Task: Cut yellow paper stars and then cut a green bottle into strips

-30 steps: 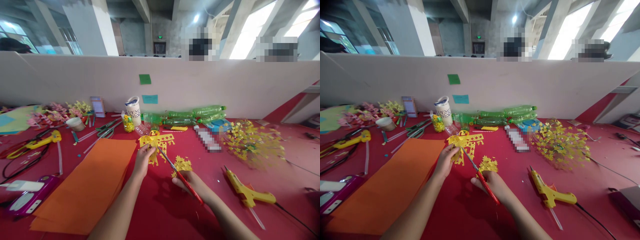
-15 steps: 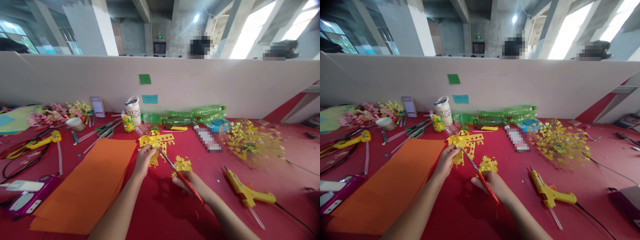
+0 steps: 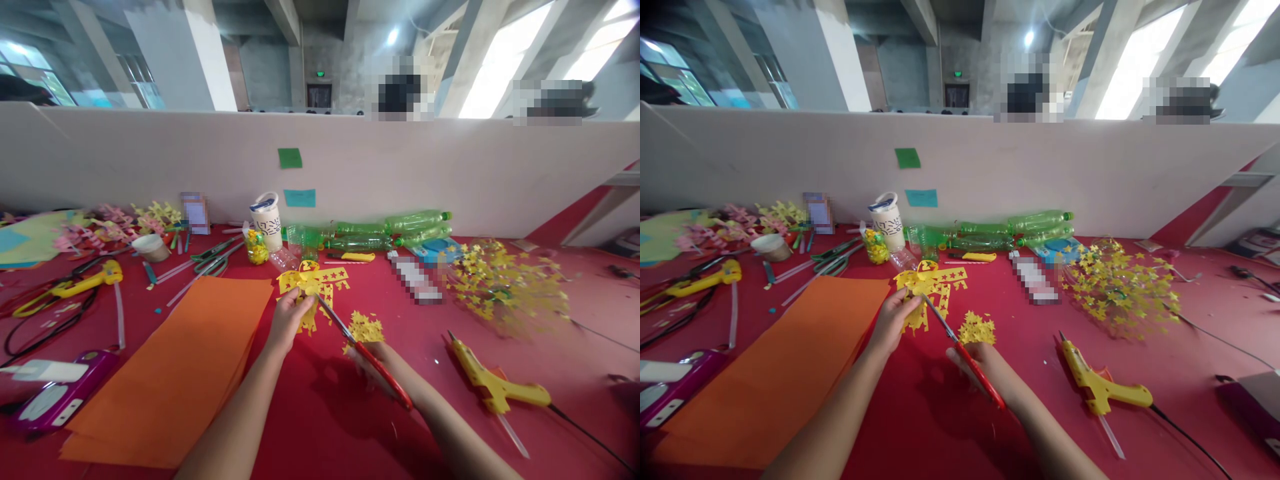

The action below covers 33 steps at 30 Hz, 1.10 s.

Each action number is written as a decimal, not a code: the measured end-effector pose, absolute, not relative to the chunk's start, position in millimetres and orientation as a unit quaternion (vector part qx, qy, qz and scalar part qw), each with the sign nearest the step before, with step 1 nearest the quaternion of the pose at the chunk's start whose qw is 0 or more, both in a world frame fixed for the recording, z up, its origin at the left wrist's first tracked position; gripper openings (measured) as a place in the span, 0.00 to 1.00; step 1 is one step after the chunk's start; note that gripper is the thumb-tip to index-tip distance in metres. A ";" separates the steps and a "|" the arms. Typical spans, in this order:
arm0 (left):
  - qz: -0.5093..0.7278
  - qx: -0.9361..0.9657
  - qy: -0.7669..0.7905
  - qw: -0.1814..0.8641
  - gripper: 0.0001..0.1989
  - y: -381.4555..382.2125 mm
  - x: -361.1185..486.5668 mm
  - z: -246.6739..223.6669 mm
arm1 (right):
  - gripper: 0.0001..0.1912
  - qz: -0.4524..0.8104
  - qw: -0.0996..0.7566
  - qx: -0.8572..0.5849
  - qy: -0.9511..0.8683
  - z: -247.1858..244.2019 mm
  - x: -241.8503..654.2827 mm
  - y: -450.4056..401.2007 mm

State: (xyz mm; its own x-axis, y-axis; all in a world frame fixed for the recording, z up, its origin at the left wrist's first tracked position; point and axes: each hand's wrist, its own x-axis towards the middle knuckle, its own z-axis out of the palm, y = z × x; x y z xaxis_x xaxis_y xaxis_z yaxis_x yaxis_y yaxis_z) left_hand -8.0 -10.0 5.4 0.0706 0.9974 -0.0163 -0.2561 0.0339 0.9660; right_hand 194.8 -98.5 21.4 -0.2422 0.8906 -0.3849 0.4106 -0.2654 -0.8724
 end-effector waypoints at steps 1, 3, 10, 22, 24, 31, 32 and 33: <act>0.538 0.443 0.421 0.581 0.11 -9.8 -8.3 5.3 | 0.26 0.550 0.219 -0.577 -0.562 21.2 194.9 -98.4; 0.540 0.440 0.419 0.582 0.11 -9.2 -8.8 5.0 | 0.26 0.548 0.220 -0.584 -0.557 21.5 194.7 -98.9; 0.554 0.421 0.410 0.590 0.11 -8.7 -8.6 5.7 | 0.26 0.551 0.209 -0.593 -0.549 26.1 193.3 -101.2; 0.554 0.411 0.416 0.593 0.11 -8.8 -8.1 7.0 | 0.27 0.539 0.197 -0.597 -0.560 25.5 194.3 -100.1; 0.554 0.414 0.413 0.592 0.11 -8.5 -8.3 6.2 | 0.26 0.536 0.198 -0.595 -0.565 27.1 194.3 -100.3; 0.546 0.414 0.416 0.598 0.12 -8.8 -9.6 5.7 | 0.26 0.541 0.214 -0.584 -0.565 21.7 195.0 -99.1; 0.544 0.412 0.417 0.601 0.12 -9.3 -9.5 6.1 | 0.26 0.543 0.217 -0.582 -0.565 21.0 195.0 -99.3; 0.544 0.412 0.416 0.601 0.12 -9.8 -9.2 6.7 | 0.26 0.546 0.218 -0.579 -0.565 20.6 194.9 -99.6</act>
State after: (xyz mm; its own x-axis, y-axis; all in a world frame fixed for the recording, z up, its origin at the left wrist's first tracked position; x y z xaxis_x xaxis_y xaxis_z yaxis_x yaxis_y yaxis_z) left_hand -9.2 -9.8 6.7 0.0616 0.9968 -0.0514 -0.3113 0.0681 0.9479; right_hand 194.9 -99.6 20.6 -0.2341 0.8923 -0.3860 0.4162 -0.2668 -0.8692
